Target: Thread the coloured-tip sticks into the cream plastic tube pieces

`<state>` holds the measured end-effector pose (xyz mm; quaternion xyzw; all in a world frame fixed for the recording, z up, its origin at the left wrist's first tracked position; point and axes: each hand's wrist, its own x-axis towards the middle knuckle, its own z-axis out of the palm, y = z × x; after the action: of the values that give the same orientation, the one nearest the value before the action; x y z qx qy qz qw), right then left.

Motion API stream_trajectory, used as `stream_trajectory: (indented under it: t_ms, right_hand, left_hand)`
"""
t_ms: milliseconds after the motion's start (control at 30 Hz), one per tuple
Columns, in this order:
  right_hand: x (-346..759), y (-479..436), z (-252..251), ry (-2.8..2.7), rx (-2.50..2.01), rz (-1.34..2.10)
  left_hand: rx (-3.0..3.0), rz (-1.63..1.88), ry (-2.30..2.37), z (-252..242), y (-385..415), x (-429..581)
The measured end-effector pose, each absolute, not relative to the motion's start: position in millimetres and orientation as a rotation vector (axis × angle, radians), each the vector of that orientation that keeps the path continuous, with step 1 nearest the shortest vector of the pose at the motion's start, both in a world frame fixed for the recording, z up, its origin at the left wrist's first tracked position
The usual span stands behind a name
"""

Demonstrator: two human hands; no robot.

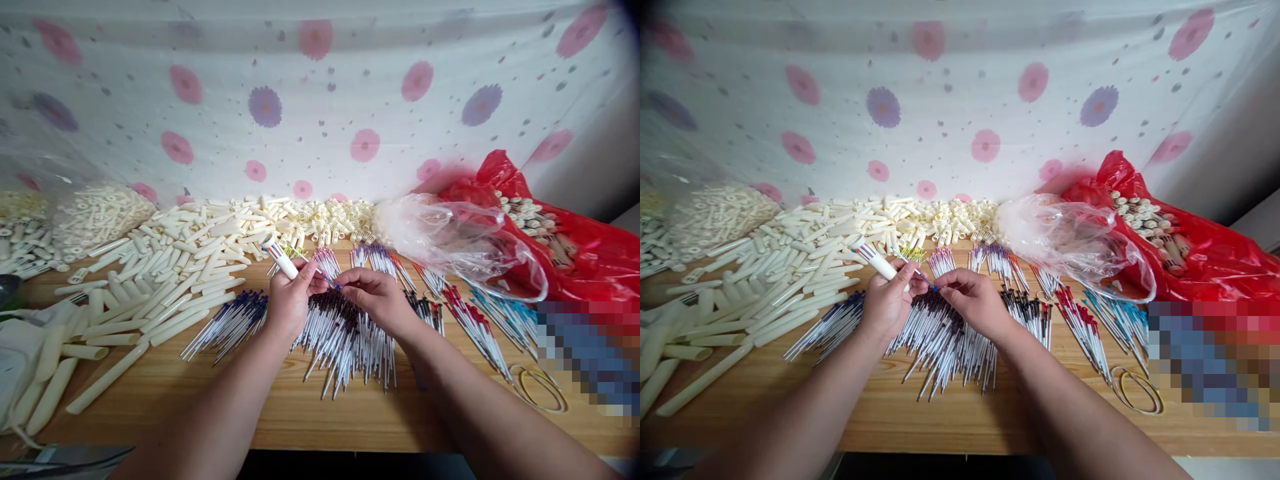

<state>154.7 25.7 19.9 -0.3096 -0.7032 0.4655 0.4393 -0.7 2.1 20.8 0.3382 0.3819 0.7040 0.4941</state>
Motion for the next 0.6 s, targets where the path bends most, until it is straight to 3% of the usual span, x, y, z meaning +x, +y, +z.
stream_trajectory:
  t_ms: [367,600]
  right_hand:
    - [139,14,6,-1.541,-0.630,0.850]
    - [156,9,33,-1.228,-0.489,0.615]
  left_hand:
    - [0.779,1.612,0.734,18,1,1]
    - [1.356,1.678,1.107,3,7,-7]
